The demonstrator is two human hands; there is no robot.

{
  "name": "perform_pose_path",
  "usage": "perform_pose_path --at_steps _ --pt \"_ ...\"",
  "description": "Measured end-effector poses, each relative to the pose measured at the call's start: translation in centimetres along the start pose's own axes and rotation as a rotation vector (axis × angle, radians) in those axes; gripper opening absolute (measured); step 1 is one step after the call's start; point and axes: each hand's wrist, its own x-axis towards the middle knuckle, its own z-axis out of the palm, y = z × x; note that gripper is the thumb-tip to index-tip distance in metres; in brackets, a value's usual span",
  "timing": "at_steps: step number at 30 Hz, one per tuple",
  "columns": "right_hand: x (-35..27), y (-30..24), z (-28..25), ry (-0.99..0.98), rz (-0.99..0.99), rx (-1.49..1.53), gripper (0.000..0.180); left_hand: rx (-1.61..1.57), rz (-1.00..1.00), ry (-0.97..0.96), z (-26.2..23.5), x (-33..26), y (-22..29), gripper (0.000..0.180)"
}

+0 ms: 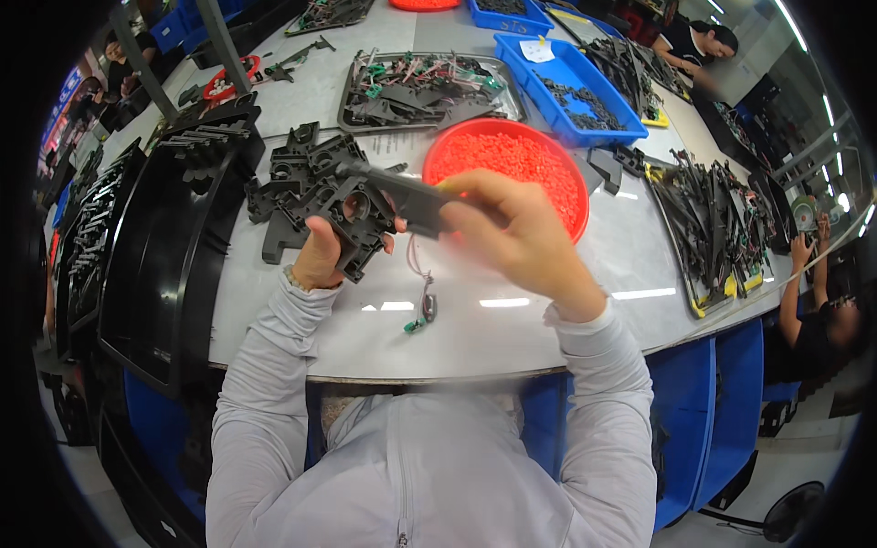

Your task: Assembling small plastic housings with internal electronic components and wiring.

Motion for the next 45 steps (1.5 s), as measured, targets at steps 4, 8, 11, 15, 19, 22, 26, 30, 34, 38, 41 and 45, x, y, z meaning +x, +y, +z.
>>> perform_pose_path --at_steps 4,8,11,15,19,22,26,30,34,38,41,45 --pt "-0.6 2.1 1.6 0.029 -0.034 -0.035 0.018 0.095 -0.128 0.005 1.0 -0.9 -0.9 0.105" --pt "-0.9 3.4 2.6 0.088 -0.085 -0.039 0.019 0.054 -0.255 0.011 0.5 -1.2 -2.3 0.111" --pt "-1.0 3.8 3.0 0.094 -0.086 -0.108 0.020 0.031 -0.279 0.015 1.7 -0.8 -1.7 0.106" --pt "-1.2 4.6 3.2 0.100 -0.124 -0.155 0.021 0.155 -0.252 0.014 2.0 -0.7 -1.8 0.098" --pt "-1.3 5.1 3.0 0.113 -0.176 -0.242 0.024 0.361 -0.275 0.001 2.5 -0.6 -1.2 0.095" --pt "-1.2 5.3 3.1 0.127 -0.241 -0.289 0.025 0.287 -0.291 0.091 3.1 -0.7 -1.3 0.084" --pt "-1.3 5.2 2.8 0.096 -0.250 -0.333 0.025 0.539 -0.238 0.055 3.1 -0.7 -1.5 0.070" --pt "-1.4 5.2 2.9 0.005 -0.268 -0.384 0.022 0.568 -0.241 0.056 3.8 -1.0 -2.0 0.063" --pt "-1.5 5.8 3.5 0.045 -0.331 -0.358 0.022 0.508 -0.286 0.125 4.1 -1.2 -2.1 0.072" --pt "-1.5 5.9 3.6 0.031 -0.306 -0.340 0.022 0.558 -0.264 0.094 4.3 -1.2 -2.2 0.070" --pt "-0.8 5.6 3.2 0.057 -0.276 -0.313 0.023 0.411 -0.273 0.131 4.2 -1.0 -2.7 0.060" --pt "0.4 5.3 -0.7 -0.129 -0.030 0.082 0.027 0.249 -0.265 0.140 3.3 -0.7 -1.9 0.052"
